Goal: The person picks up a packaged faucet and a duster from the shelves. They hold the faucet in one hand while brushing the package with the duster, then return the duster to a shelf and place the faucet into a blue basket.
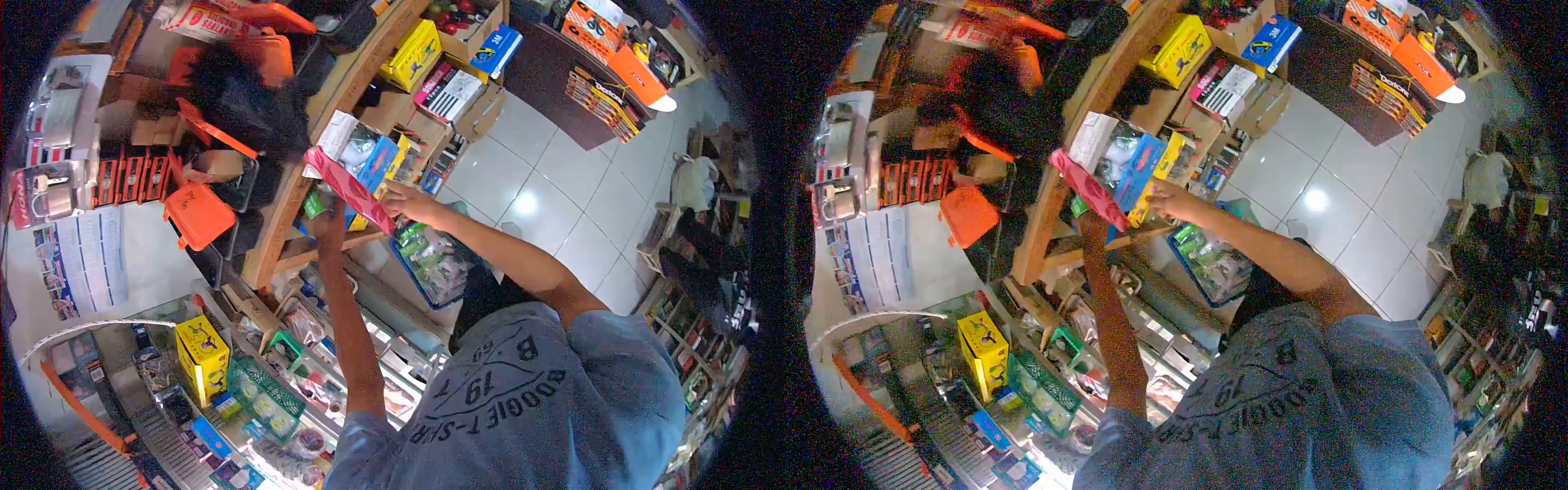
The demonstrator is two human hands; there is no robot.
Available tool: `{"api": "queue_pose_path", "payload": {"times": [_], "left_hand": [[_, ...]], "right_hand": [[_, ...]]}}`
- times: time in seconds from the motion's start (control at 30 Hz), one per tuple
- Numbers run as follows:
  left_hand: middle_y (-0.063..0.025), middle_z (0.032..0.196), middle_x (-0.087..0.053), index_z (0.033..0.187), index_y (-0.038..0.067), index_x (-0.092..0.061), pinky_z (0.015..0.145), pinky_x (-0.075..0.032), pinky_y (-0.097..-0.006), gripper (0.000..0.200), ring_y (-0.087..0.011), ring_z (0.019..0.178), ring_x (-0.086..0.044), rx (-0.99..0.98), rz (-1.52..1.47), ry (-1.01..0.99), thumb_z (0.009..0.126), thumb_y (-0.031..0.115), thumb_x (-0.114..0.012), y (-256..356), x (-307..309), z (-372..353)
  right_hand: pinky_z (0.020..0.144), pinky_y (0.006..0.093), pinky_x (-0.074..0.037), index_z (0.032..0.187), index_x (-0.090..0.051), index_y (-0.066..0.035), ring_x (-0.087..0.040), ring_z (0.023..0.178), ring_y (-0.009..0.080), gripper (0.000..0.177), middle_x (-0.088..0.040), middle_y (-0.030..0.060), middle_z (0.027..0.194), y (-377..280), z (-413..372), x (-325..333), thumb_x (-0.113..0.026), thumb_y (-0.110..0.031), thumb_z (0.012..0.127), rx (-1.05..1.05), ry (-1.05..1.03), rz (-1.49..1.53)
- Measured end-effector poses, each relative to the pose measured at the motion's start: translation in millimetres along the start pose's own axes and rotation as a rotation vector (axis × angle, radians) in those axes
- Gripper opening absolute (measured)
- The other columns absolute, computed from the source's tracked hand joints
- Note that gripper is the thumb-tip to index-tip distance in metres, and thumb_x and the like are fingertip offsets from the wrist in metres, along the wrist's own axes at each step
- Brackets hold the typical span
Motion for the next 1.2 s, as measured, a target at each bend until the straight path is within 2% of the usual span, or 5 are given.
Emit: {"api": "queue_pose_path", "payload": {"times": [0.27, 0.37, 0.57, 0.87, 1.2], "left_hand": [[-0.0166, 0.137, -0.039, 0.127, -0.003, -0.042, 0.098, -0.036, -0.0450, 0.045, -0.0305, 0.124, -0.040, 0.698, -1.241, 0.671, 0.095, 0.027, -0.053, 38.1, -54.4, -186.8], [-0.0151, 0.123, -0.051, 0.121, 0.003, -0.051, 0.096, -0.037, -0.0433, 0.039, -0.0299, 0.116, -0.047, 0.538, -0.559, 0.262, 0.093, 0.029, -0.056, 85.7, -77.7, -265.2], [-0.0110, 0.095, -0.062, 0.107, 0.004, -0.059, 0.082, -0.045, -0.0400, 0.026, -0.0283, 0.087, -0.057, 0.886, -1.137, -0.058, 0.086, 0.018, -0.063, 75.9, -252.2, -451.2], [-0.0152, 0.097, -0.059, 0.104, 0.002, -0.058, 0.079, -0.047, -0.0410, 0.030, -0.0314, 0.086, -0.055, 0.816, -0.900, -0.001, 0.086, 0.025, -0.059, 18.7, -330.2, -393.9], [-0.0207, 0.136, -0.042, 0.141, 0.002, -0.031, 0.100, -0.034, -0.0512, 0.088, -0.0361, 0.125, -0.040, 1.044, -0.083, -0.411, 0.080, 0.060, -0.057, 70.9, -332.9, -262.4]], "right_hand": [[0.085, 0.0413, -0.050, 0.117, -0.059, -0.004, -0.059, 0.105, 0.0269, 0.029, -0.059, 0.0128, 0.120, 298.9, -139.5, 249.0, -0.051, -0.016, 0.092, 0.598, 0.324, -1.446], [0.074, 0.0411, -0.050, 0.090, -0.063, -0.009, -0.061, 0.087, 0.0256, 0.022, -0.065, 0.0099, 0.087, 490.5, -317.9, 351.7, -0.046, -0.023, 0.092, -0.685, 0.428, -1.541], [0.046, 0.0436, -0.043, 0.102, -0.054, -0.014, -0.055, 0.057, 0.0223, 0.039, -0.057, 0.0069, 0.079, 385.7, -530.3, 217.7, -0.061, -0.047, 0.084, -0.959, 0.795, -0.125], [0.059, 0.0403, -0.050, 0.099, -0.061, -0.014, -0.061, 0.069, 0.0196, 0.028, -0.062, 0.0073, 0.085, 422.5, -505.1, 299.6, -0.061, -0.039, 0.087, -0.051, -0.001, -1.276], [0.073, 0.0344, -0.047, 0.128, -0.051, -0.014, -0.064, 0.082, 0.0168, 0.040, -0.066, 0.0070, 0.103, 228.4, -359.5, 228.6, -0.052, -0.035, 0.094, -0.470, 0.503, -0.383]]}}
Point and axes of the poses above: each hand's wrist, its own z-axis towards the middle knuckle, its own x-axis out of the back of the hand, y = z × x, the point moved 2 cm from there along z, towards the middle knuckle
